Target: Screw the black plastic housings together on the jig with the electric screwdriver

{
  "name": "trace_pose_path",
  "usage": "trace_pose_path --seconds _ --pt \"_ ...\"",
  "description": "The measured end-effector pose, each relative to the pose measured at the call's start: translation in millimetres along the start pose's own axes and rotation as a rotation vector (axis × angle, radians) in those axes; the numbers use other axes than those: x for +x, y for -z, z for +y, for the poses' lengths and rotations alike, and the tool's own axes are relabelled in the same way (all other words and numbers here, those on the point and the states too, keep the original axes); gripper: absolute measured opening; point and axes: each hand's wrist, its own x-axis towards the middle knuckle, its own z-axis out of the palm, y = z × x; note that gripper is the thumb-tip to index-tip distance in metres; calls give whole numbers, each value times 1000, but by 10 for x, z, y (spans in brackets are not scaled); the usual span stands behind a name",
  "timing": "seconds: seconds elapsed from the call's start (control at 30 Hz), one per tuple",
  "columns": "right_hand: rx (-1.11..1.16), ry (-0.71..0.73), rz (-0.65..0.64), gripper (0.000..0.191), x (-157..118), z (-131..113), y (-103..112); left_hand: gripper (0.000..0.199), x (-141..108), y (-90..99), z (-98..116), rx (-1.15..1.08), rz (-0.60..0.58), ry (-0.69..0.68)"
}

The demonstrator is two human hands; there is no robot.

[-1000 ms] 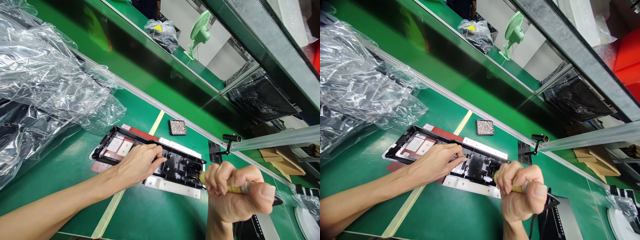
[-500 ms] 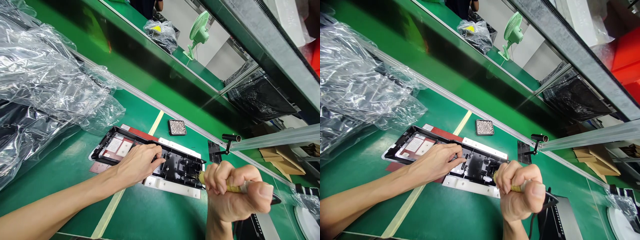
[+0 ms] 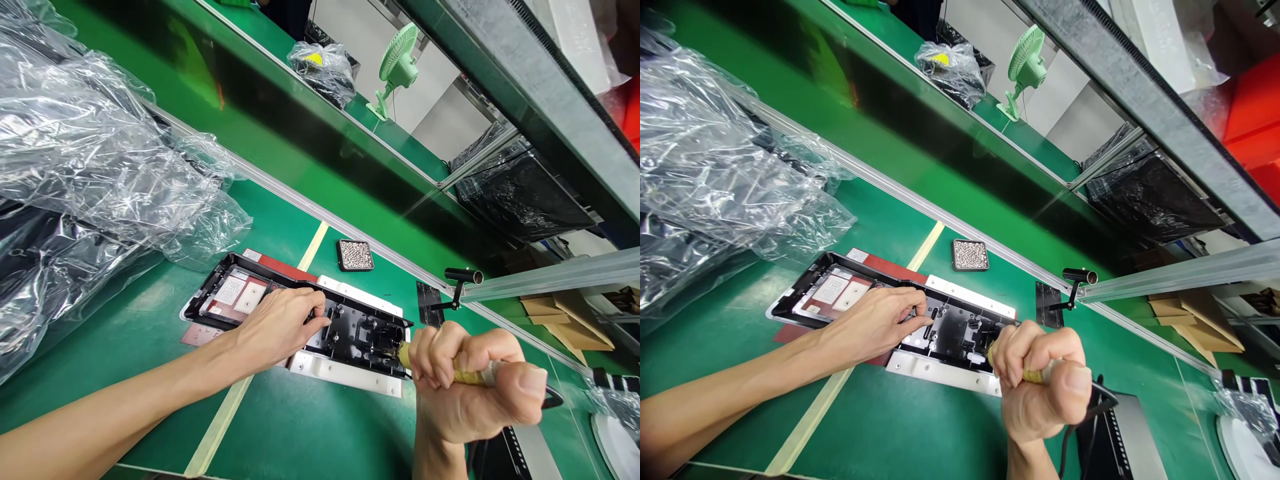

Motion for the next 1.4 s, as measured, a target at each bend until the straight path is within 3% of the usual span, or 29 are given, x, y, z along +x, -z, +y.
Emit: trace_pose_path --seconds 0.7,1.4 --pt "21 2 -15 36 -4 6 0 17 17 25 24 21 -36 22" --pt "15 -30 66 40 -1 -28 -25 17 11 42 58 42 -75 41"
